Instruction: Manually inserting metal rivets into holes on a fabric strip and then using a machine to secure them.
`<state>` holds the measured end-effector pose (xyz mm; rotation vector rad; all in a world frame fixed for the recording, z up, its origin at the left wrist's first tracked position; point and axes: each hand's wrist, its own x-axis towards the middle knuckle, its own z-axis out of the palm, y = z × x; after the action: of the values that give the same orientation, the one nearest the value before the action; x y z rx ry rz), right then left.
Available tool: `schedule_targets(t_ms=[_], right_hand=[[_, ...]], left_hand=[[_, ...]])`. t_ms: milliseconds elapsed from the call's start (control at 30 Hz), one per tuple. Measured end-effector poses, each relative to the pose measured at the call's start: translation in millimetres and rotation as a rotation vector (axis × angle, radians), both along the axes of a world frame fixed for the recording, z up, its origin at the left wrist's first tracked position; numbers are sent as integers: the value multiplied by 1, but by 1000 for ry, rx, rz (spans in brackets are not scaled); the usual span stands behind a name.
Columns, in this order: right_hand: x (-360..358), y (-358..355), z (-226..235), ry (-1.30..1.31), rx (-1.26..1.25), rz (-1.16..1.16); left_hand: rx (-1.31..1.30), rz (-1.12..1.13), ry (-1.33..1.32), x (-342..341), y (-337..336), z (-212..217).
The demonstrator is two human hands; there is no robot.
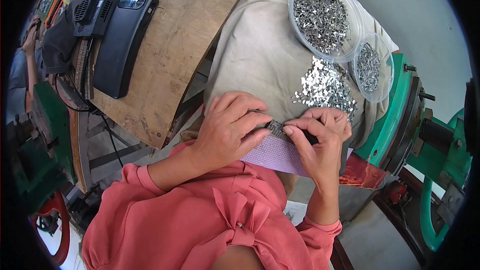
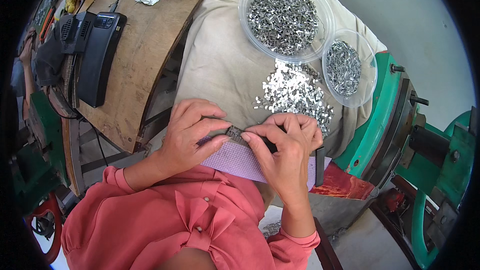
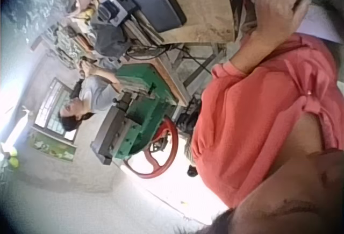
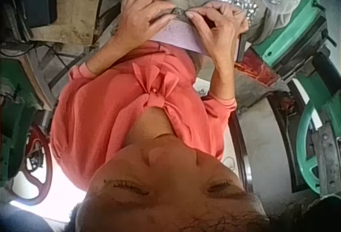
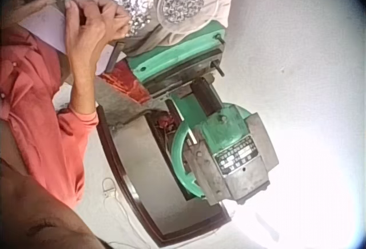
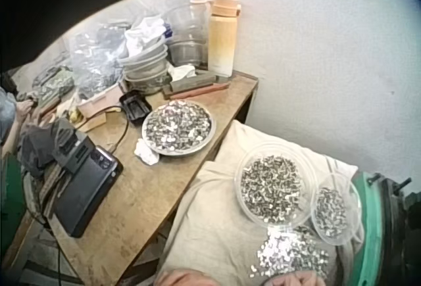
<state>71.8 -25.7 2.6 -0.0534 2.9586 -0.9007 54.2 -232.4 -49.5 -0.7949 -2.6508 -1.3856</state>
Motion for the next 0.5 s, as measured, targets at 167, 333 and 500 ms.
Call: schedule_targets(t_ms=[167,333,500], right_hand=[[-1,1,-2,4,13,5],[3,7,-1,-17,33,1],[1,0,0,-13,29,-6]], left_hand=[[5,-5,-3,-1,0,0],[9,5,6,-1,0,0],[7,-2,-1,-1,0,1]])
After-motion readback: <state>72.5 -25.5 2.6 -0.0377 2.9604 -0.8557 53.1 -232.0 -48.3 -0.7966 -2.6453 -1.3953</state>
